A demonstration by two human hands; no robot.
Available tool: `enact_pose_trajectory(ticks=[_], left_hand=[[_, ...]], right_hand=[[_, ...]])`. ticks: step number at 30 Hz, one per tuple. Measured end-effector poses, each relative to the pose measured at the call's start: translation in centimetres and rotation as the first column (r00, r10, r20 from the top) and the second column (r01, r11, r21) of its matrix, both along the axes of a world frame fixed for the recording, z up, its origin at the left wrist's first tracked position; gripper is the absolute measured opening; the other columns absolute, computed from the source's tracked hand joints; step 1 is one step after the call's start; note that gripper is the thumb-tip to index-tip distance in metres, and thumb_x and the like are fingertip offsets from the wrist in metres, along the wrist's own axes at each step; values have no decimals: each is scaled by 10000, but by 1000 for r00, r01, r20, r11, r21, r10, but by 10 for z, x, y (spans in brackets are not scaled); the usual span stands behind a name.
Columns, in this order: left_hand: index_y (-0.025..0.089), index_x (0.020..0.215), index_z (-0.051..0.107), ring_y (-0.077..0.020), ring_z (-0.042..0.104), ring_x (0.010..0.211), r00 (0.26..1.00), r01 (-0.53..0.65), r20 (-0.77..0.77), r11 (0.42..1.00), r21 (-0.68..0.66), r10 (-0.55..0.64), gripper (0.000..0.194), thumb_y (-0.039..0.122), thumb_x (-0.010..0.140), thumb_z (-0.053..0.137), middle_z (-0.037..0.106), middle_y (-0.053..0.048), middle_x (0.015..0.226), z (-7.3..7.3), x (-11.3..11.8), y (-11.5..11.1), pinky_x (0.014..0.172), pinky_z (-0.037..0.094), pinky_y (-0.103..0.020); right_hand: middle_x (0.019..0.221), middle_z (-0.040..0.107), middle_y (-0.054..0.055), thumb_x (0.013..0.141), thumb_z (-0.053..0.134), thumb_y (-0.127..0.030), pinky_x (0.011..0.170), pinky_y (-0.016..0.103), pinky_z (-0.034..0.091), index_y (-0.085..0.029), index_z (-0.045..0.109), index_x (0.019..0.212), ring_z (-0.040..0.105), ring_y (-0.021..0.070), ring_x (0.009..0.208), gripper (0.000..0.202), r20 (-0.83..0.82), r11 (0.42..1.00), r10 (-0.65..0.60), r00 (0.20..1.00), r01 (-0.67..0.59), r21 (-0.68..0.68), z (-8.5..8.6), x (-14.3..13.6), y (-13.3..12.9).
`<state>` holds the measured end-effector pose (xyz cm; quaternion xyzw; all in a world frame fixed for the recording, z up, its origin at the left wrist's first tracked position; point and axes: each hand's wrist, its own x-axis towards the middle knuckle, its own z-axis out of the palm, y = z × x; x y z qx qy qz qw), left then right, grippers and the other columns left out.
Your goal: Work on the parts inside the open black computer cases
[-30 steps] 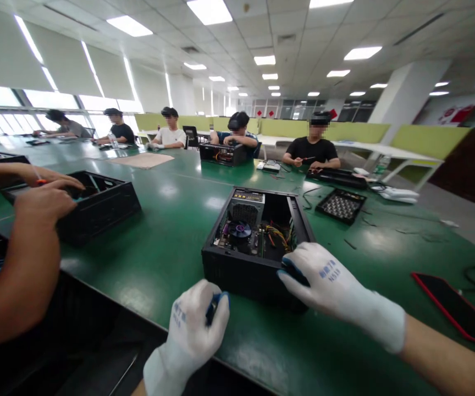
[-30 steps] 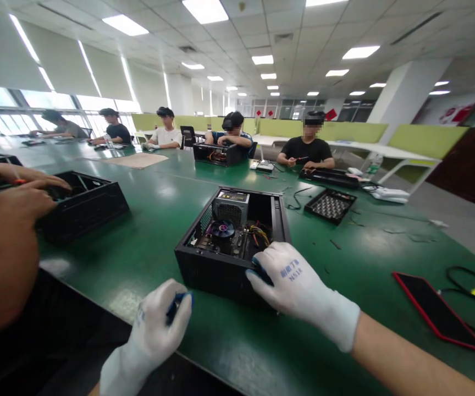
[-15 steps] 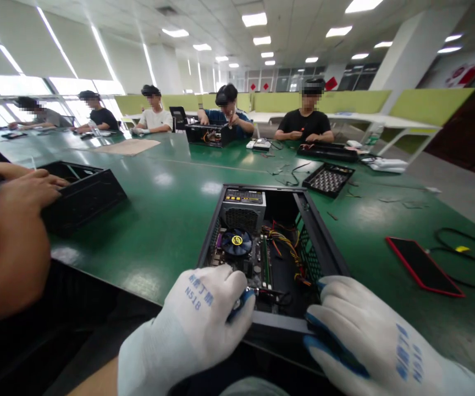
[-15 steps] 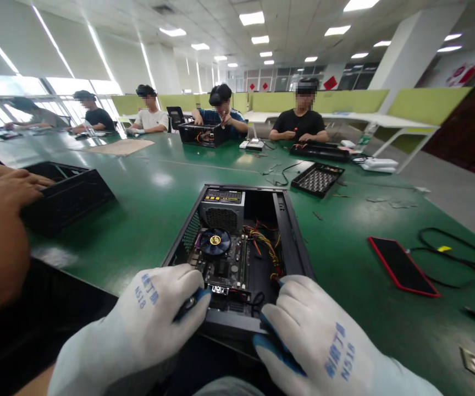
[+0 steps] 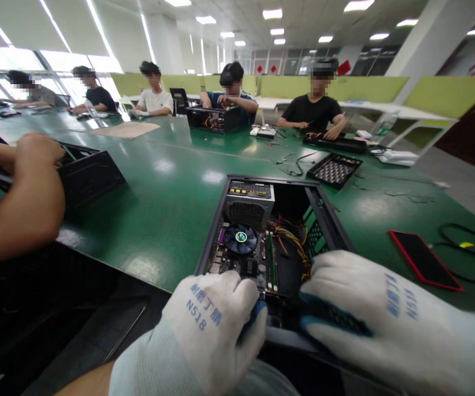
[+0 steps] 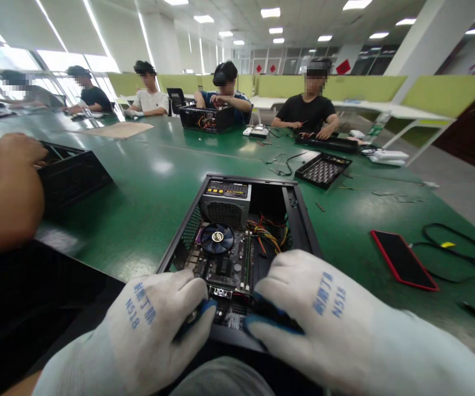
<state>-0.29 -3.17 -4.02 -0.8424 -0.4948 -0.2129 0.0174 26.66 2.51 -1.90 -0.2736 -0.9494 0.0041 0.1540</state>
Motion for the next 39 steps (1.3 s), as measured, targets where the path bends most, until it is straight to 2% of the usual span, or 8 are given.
enact_pose_trajectory(ticks=[3, 8, 11, 16, 21, 29, 34, 39], left_hand=[[263, 788, 503, -197, 606, 558, 1000, -15, 17, 1000, 8, 15, 187, 317, 956, 566, 605, -4, 690, -1, 1, 0, 492, 365, -330], [264, 768, 479, -191, 581, 539, 999, -24, 24, 999, 31, 23, 222, 326, 957, 576, 586, 5, 672, -2, 1, 0, 495, 341, -330], [261, 757, 484, -186, 573, 537, 999, -30, 33, 999, 37, 29, 223, 320, 950, 579, 583, 3, 669, -1, 1, 0, 492, 330, -329], [264, 781, 493, -185, 557, 554, 999, -28, 21, 999, 22, 28, 209, 328, 967, 563, 571, 5, 680, -3, 0, -1, 503, 324, -334], [266, 800, 484, -195, 555, 578, 999, -36, 19, 999, -4, 36, 198, 326, 973, 560, 580, 6, 711, -3, 0, -4, 524, 317, -356], [273, 826, 484, -214, 566, 613, 998, -53, 17, 995, -86, 54, 156, 306, 971, 533, 587, 11, 748, 1, 1, -5, 554, 330, -362], [272, 807, 469, -210, 566, 604, 998, -51, 24, 995, -81, 53, 175, 300, 968, 533, 582, 15, 740, 1, 1, -5, 553, 314, -354], [272, 793, 470, -215, 579, 607, 997, -63, 29, 996, -67, 65, 188, 292, 972, 526, 580, 19, 732, 1, 1, -4, 559, 312, -367]], right_hand=[[932, 744, 80, 967, 635, -518, 770, 409, 514, -268, 730, 971, 680, 252, 832, 267, 196, 999, 33, 980, -39, 24, 9, -39, 40], [974, 740, 134, 929, 694, -529, 780, 414, 470, -182, 743, 1038, 686, 309, 905, 368, 452, 994, 18, 892, -65, 88, -19, -87, 88], [985, 753, 142, 941, 687, -454, 782, 400, 463, -168, 756, 1034, 700, 312, 935, 308, 553, 992, 58, 831, -111, 63, -30, -113, 95], [983, 776, 130, 952, 573, -148, 785, 400, 459, -162, 772, 974, 720, 283, 920, 201, 615, 987, 110, 781, -161, 28, -37, -138, 90], [1018, 776, 113, 916, 633, -228, 805, 402, 464, -177, 766, 1022, 720, 291, 968, 178, 621, 983, 147, 770, -183, -5, -31, -128, 97], [944, 785, 95, 959, 548, -344, 793, 359, 463, -205, 783, 977, 730, 266, 939, 274, 618, 997, -63, 783, 72, 11, 4, -83, 99], [920, 778, 131, 912, 584, -353, 767, 376, 447, -181, 796, 922, 720, 289, 917, 274, 672, 979, -203, 712, 152, 135, -2, -56, 114], [902, 773, 145, 907, 585, -342, 756, 383, 425, -178, 796, 919, 698, 313, 961, 268, 665, 953, -301, 683, 194, 232, -7, -57, 136]])
